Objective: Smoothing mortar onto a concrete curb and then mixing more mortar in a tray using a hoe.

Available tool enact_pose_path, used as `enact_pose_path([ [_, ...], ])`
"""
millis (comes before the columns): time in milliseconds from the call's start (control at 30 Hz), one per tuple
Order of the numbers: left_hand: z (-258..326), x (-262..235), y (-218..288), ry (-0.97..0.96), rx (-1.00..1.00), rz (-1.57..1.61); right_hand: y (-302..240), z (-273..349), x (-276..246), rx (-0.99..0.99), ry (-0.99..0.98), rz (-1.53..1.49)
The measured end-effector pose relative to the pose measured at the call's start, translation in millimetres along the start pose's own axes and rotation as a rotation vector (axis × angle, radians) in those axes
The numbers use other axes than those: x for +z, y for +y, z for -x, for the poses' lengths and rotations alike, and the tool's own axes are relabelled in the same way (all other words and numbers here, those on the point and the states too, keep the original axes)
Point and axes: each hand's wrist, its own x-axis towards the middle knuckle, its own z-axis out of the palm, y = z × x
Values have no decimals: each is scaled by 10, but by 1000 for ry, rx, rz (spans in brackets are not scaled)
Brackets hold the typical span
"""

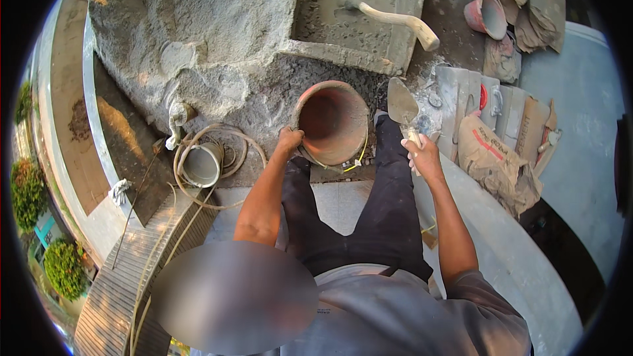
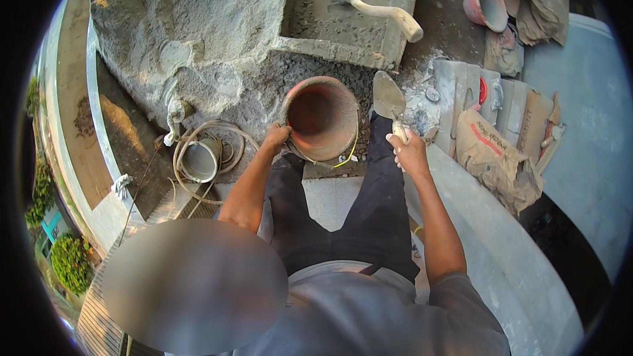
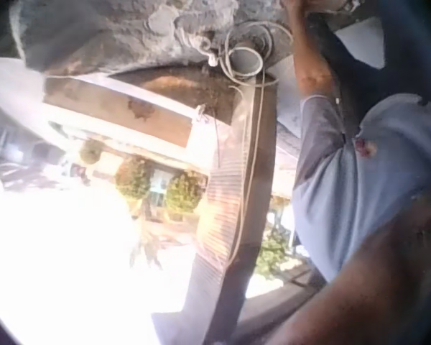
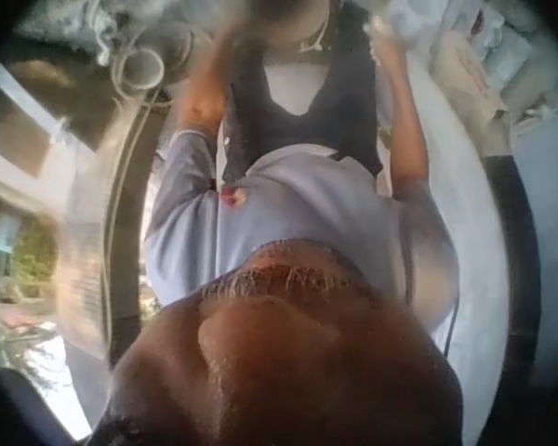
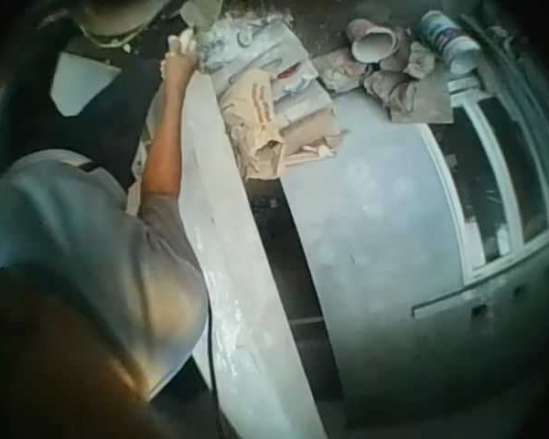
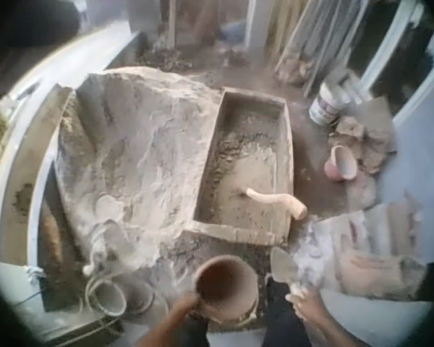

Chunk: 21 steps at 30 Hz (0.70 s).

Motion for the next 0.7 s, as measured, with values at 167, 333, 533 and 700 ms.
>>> enact_pose_path([
  [167,-416,255,-107,91,-40,14,-578,-701,149,-142,-194,187],
  [333,-800,550,-26,79,-102,125,-677,-1186,319,-394,-295,303],
  [533,-1429,727,-2,71,-93,5,-812,-1273,732,-279,-366,354],
  [700,-1617,752,-17,35,-33,-135,-484,-1331,1187,-223,-383,413],
])
